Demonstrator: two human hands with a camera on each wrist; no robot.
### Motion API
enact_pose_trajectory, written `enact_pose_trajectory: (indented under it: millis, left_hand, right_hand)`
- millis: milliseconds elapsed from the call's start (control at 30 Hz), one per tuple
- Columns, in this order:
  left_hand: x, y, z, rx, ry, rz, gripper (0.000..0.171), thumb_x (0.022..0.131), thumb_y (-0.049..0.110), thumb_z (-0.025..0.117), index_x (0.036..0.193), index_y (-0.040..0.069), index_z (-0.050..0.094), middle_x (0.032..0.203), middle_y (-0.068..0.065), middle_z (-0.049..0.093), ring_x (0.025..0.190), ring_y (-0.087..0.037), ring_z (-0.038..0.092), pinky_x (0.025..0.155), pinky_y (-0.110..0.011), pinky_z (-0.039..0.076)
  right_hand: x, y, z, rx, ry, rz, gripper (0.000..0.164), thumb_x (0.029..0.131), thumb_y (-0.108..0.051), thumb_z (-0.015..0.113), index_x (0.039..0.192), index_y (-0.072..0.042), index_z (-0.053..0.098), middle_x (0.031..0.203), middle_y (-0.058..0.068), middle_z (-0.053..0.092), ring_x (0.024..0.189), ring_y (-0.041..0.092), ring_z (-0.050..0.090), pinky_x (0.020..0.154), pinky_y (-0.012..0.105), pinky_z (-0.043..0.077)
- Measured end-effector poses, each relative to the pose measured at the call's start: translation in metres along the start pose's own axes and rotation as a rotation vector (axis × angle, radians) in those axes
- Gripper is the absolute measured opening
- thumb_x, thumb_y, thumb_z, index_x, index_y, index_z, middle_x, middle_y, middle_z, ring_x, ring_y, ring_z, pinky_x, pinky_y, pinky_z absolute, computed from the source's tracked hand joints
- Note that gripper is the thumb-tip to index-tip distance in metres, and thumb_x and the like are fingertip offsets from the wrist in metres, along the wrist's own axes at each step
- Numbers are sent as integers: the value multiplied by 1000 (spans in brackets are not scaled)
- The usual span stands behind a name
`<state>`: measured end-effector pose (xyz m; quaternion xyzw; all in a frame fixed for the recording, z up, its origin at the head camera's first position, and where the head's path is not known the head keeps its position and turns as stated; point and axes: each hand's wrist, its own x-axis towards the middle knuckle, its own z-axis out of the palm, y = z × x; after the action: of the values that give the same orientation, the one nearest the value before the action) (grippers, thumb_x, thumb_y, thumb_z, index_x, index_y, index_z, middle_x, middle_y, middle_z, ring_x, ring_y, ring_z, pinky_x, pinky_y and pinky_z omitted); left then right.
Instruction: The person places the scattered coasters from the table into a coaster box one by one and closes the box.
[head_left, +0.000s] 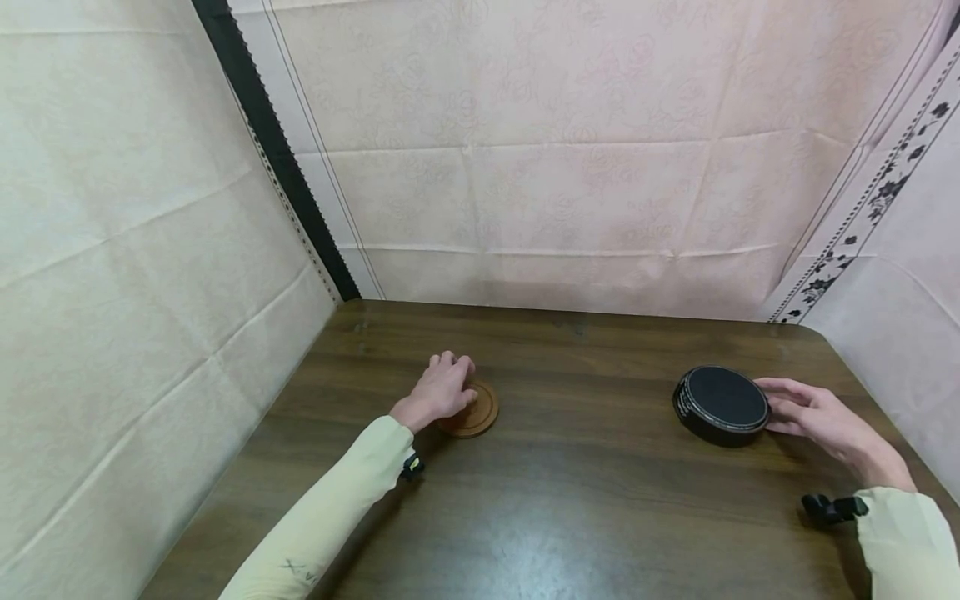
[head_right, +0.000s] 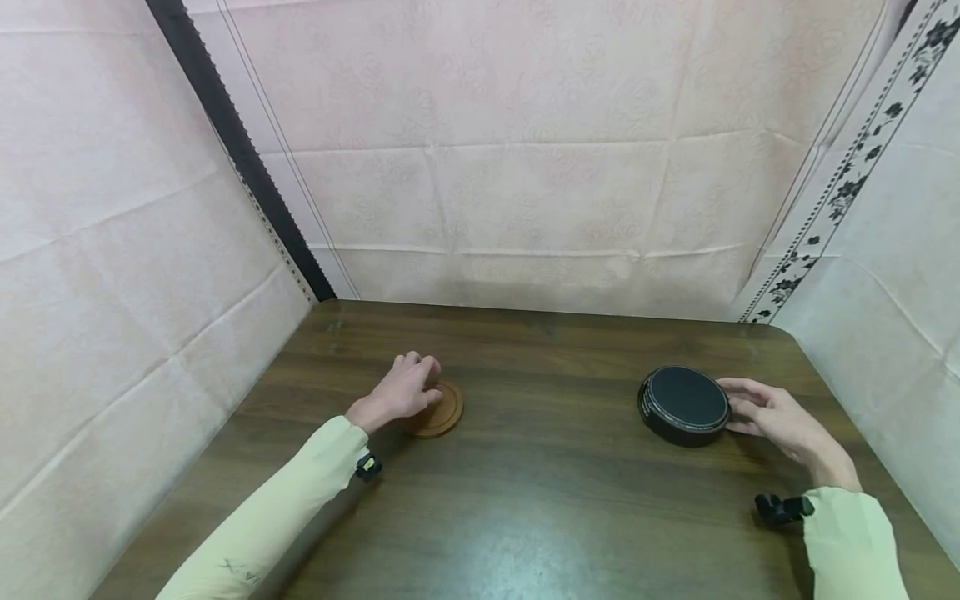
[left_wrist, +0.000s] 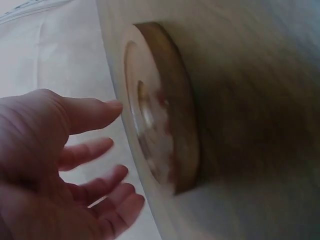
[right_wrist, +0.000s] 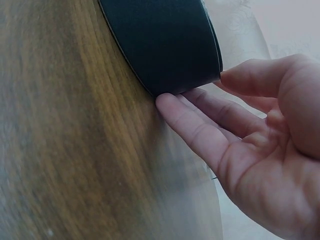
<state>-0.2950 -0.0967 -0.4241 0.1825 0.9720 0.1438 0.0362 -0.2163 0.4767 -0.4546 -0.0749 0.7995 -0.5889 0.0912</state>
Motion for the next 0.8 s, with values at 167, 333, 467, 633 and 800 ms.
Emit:
enact_pose_trajectory:
  millis: [167,333,467,633,800]
  left_hand:
    - [-1,-8,3,71,-32,-86,47,92,33,69,126,4,55,124,-21,49,111,-34,45,83,-46,49]
    - [1,-13,4,98,-75,-158,49,92,40,67,123,4,56,125,-23,50,110,-35,47,77,-44,51]
    - [3,-14,3,78,-92,-169,42,93,40,66,116,6,59,121,-21,51,108,-35,48,76,-44,49]
    - [4,-15,3,60,-85,-163,36,93,37,66,110,6,59,115,-19,52,106,-34,50,76,-43,49]
    - [6,-14,6,46,-83,-177,41,95,34,65,117,1,55,120,-22,53,113,-37,51,84,-47,50]
  right_hand:
    - [0,2,-1,2,1,-6,40,102,-8,51,140,-2,42,114,-26,63,100,-3,65,78,27,59]
    - [0,3,-1,16,-4,-27,39,101,-7,51,140,-3,43,115,-24,64,100,-3,65,78,27,59]
    - [-1,3,-1,23,-7,-36,39,101,-6,51,139,-2,43,115,-23,65,101,-3,65,78,28,59]
    - [-1,2,-1,11,3,-1,41,102,-10,51,141,-1,41,114,-24,65,99,0,66,79,28,59]
    - [0,2,-2,-9,5,18,44,102,-12,52,142,0,39,113,-24,65,99,0,66,80,29,59]
